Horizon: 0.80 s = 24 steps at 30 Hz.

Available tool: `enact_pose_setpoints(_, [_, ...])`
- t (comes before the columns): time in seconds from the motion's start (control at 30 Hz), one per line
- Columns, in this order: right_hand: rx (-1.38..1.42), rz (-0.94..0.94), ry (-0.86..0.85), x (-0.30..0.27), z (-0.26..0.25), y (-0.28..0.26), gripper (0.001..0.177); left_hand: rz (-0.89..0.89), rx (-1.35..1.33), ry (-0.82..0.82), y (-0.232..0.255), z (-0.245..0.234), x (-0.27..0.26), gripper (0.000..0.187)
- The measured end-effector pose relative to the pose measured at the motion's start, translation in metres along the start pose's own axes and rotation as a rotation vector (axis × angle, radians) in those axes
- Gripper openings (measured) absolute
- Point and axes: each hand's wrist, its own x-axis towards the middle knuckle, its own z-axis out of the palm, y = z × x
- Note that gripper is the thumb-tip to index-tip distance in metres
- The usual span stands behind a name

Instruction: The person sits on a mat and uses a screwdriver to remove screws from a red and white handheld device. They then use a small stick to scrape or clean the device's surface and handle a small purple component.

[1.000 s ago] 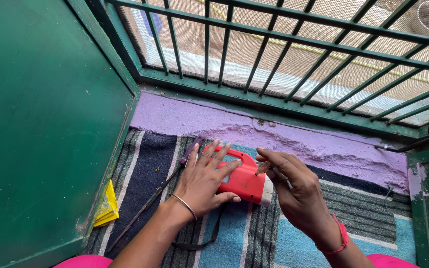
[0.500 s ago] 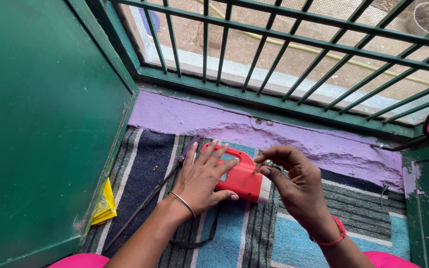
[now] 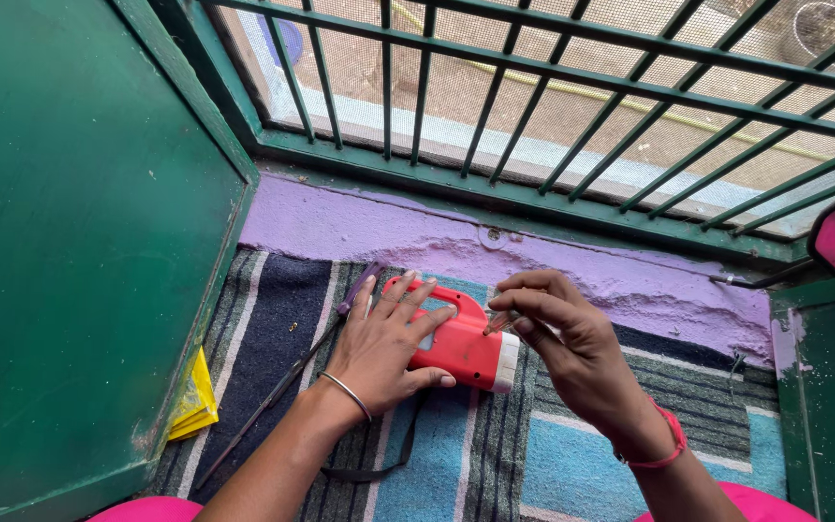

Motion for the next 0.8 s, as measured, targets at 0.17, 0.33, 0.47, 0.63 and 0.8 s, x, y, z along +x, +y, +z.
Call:
enact_pose_setpoints(0.17, [-0.453,-0.073,0.067,-0.006,0.008,-0.014,0.023,0.005,-0.004,0.001,0.000,-0.001,-0.001,0.082])
enact_pose_setpoints(0.33, [-0.357,-0.019,0.120,-0.003,0.014,-0.012,0.022,-0.007,-0.019,-0.021,0.000,-0.003,-0.001,0.081])
enact_pose_setpoints(0.47, [-0.188,0.010,0.131,0.000,0.015,-0.010,0.031,-0.012,-0.025,-0.028,0.000,-0.004,0.000,0.082])
enact_pose_setpoints(0.63, [-0.343,-0.083,0.135,-0.006,0.013,-0.016,0.025,-0.002,-0.027,-0.013,0.000,-0.003,0.000,0.083])
enact_pose_setpoints(0.8, [-0.460,-0.132,0.211,-0.006,0.016,-0.019,0.024,0.004,-0.013,-0.002,-0.001,0.000,0.000,0.084])
